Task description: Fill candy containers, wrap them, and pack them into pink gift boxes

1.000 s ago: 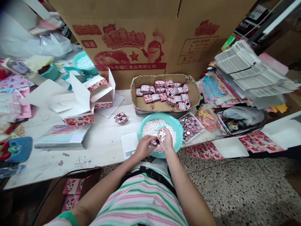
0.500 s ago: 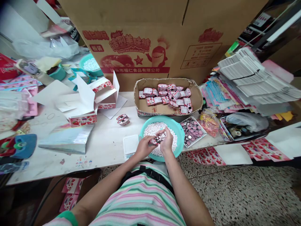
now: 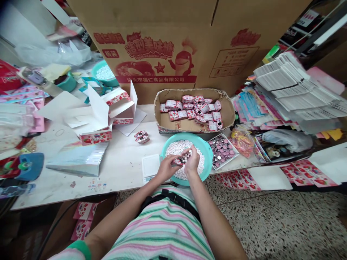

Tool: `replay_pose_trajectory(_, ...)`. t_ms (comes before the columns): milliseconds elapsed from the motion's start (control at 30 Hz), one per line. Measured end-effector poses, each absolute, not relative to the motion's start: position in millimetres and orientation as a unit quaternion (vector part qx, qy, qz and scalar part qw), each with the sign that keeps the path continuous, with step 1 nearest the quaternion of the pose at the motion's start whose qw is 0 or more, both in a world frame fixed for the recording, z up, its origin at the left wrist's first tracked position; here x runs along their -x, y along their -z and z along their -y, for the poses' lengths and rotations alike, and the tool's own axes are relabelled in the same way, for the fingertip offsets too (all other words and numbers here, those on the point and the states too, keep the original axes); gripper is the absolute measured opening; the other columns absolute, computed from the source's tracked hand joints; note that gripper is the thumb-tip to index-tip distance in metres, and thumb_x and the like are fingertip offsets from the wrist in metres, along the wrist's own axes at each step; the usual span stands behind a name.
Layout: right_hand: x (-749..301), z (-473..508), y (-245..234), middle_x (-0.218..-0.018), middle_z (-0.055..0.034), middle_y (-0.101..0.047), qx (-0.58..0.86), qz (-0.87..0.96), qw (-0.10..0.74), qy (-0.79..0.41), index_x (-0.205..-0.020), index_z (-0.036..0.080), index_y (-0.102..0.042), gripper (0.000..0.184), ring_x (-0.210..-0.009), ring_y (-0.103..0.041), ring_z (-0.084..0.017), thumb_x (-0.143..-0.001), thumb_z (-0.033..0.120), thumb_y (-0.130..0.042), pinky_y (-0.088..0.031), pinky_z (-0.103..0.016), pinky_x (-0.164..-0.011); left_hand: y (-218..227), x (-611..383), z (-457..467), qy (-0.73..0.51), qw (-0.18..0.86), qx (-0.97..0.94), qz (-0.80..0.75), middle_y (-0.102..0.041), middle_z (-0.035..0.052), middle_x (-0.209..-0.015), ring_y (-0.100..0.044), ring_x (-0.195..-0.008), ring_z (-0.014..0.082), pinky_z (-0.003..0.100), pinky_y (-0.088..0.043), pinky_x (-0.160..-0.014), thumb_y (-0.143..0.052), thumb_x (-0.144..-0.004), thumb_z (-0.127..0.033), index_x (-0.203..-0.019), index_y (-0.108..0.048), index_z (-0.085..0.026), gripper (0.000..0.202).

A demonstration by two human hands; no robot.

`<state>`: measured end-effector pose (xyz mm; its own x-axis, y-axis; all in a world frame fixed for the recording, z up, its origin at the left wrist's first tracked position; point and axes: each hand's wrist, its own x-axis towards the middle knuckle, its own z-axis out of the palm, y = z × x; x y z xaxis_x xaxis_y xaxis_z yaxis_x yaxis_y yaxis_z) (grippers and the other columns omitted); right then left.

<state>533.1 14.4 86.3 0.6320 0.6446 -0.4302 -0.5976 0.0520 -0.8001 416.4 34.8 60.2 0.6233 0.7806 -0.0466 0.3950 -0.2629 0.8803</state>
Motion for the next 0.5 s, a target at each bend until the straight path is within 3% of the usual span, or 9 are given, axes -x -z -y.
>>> replay_pose_trajectory(233,-533.1,-13.6,-91.7,-0.043,0.0033,-0.043,0.542,0.021,0.731,-0.413,-0.049,0.02,-0.047,0.043,-0.04,-0.041,-0.008,-0.08,0.05,-0.05,-0.035,-0.022,-0.042,-60.5,-420.5,-34.4,-0.216,0.497,-0.748,-0.384,-0.065,0.0042,-0.102,-0.059,-0.095,0.0191,0.032,-0.047,-0.084,-0.073,-0.067,-0.018,-0.11,-0.063,-0.025,0.044)
replay_pose_trajectory(500,-544.3,-14.5,-106.8,-0.038,0.0073,-0.025,0.491,0.001,0.758,-0.43,-0.047,0.019,-0.037,0.048,-0.034,-0.024,-0.005,-0.081,0.051,-0.048,-0.023,-0.019,-0.035,-57.8,-424.4,-33.1,-0.253,0.541,-0.712,-0.369,-0.065,0.0046,-0.104,-0.059,-0.099,0.0195,0.034,-0.046,-0.09,-0.072,-0.068,-0.016,-0.105,-0.063,-0.022,0.038)
